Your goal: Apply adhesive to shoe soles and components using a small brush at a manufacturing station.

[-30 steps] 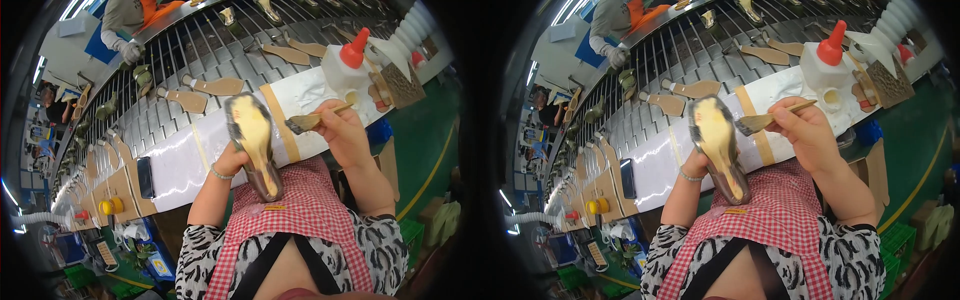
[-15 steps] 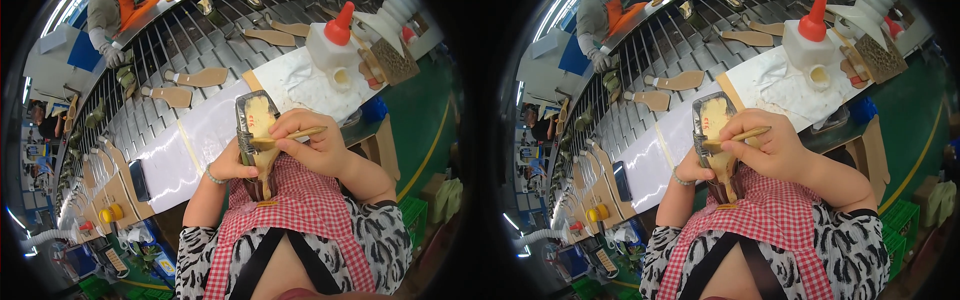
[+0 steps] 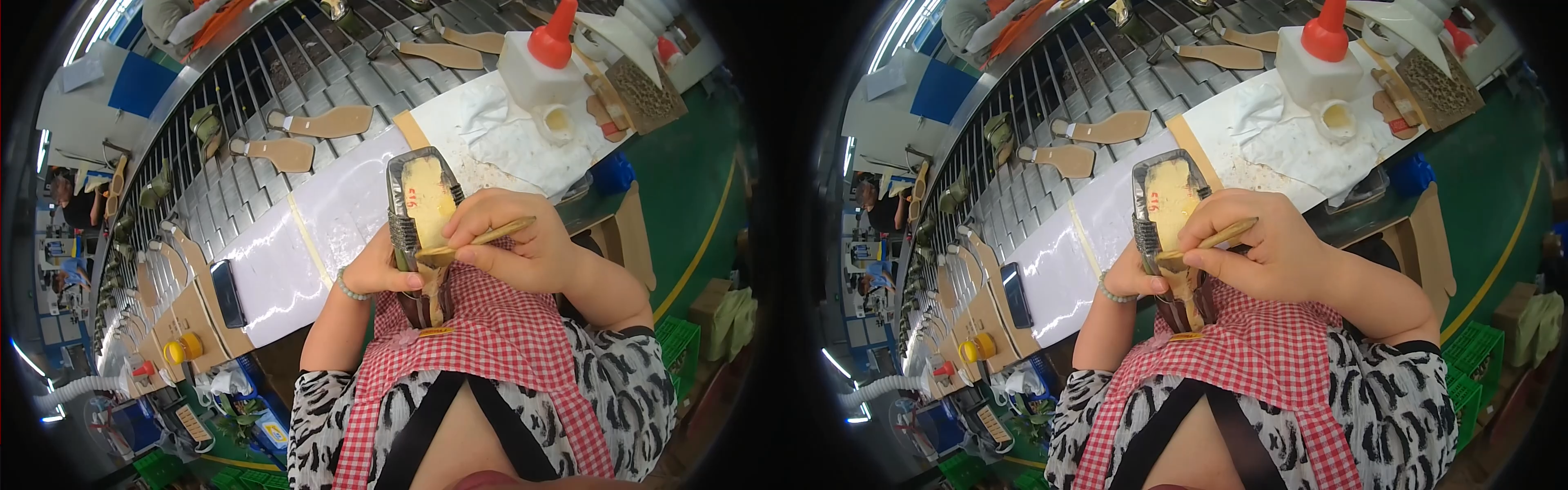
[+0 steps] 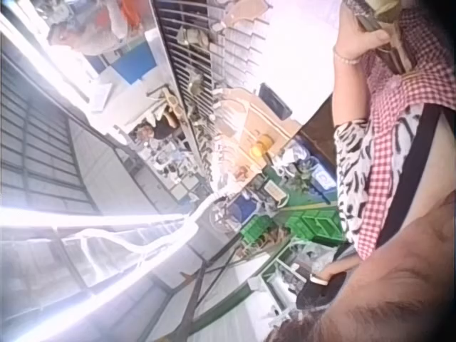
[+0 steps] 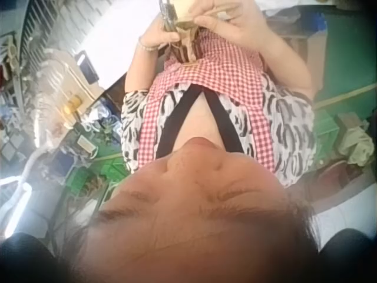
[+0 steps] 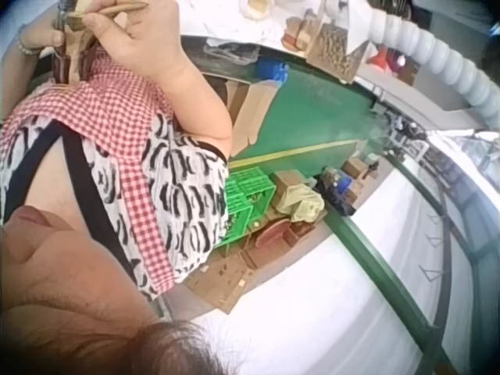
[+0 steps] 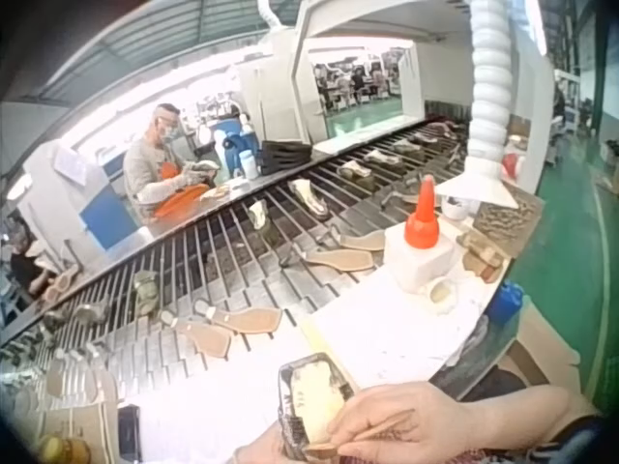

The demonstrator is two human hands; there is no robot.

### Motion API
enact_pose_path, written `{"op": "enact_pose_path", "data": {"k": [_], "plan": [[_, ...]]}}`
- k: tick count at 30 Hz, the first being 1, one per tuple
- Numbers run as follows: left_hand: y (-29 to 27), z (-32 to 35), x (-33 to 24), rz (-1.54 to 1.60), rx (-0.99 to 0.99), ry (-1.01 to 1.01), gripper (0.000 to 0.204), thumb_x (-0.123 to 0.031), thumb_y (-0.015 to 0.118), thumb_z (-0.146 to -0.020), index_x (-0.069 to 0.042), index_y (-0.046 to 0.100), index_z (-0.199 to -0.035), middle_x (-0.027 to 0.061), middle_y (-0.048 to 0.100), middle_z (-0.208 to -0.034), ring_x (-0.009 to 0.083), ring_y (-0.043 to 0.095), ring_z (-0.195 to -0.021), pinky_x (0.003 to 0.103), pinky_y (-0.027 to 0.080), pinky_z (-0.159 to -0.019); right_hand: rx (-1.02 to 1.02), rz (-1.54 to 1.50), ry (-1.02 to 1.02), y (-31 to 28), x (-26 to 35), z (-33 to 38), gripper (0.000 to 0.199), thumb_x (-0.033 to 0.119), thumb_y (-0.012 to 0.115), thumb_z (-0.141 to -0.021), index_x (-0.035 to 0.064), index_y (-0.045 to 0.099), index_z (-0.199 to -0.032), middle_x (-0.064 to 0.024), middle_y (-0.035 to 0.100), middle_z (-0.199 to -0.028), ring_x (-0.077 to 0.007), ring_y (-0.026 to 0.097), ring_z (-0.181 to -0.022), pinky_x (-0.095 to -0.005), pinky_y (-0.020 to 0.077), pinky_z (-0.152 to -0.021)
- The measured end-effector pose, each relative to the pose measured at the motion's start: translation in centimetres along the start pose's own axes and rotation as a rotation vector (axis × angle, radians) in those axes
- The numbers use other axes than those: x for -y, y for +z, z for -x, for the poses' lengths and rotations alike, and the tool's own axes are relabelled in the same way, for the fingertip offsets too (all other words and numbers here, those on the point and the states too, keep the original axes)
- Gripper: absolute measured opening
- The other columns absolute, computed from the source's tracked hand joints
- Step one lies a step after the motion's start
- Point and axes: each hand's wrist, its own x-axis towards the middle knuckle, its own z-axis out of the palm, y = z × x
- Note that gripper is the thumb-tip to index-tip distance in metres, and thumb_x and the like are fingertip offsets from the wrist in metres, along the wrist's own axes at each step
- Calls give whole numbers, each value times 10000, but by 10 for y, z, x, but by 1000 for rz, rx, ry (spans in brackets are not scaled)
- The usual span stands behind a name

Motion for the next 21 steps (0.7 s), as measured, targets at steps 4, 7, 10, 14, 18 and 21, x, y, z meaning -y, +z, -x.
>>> {"op": "enact_pose_path", "data": {"k": [4, 7, 10, 14, 18, 21], "plan": [[5, -1, -2, -4, -13, 10, 985, -410, 833, -616, 34, 363, -1359, 124, 469, -1309, 210, 452, -1188, 342, 362, -1010, -49, -28, 31, -5, -2, -6, 81, -15, 651, -802, 7, 640, -880, -136, 647, -958, -198, 622, -879, -294, 481, -786], [6, -2, -1, -2, -19, 20, 987, -412, 831, -619, 35, 359, -1362, 123, 469, -1310, 210, 449, -1193, 342, 356, -1016, -144, 154, -121, -4, -4, -8, 82, -19, 647, -804, 7, 640, -882, -135, 647, -958, -192, 620, -887, -285, 477, -783], [4, 0, -1, -2, -13, 42, 992, -412, 827, -624, 42, 350, -1365, 128, 460, -1316, 212, 441, -1201, 343, 353, -1019, -34, 109, -90, 0, -1, -3, 85, -20, 646, -808, 5, 642, -889, -137, 648, -969, -187, 618, -898, -284, 474, -801], [1, 3, 2, -15, -12, 34, 982, -409, 822, -632, 44, 350, -1364, 131, 463, -1309, 213, 443, -1198, 344, 354, -1018, -193, -23, -77, 11, -13, -1, 119, -12, 662, -796, 5, 636, -911, -147, 650, -958, -220, 630, -887, -296, 487, -788], [2, 7, 2, -13, -22, 35, 971, -412, 821, -636, 43, 359, -1358, 132, 471, -1301, 211, 448, -1191, 342, 358, -1013, -255, 319, -286, 21, -14, -1, 145, -5, 672, -793, 3, 624, -930, -157, 648, -946, -238, 636, -882, -302, 497, -761], [3, 7, 3, -5, -27, 29, 959, -415, 822, -635, 40, 373, -1350, 129, 485, -1286, 209, 458, -1179, 338, 365, -1006, -225, 321, -264, 23, -10, 6, 137, -8, 671, -795, 3, 623, -923, -159, 647, -949, -233, 634, -889, -295, 496, -761]]}}
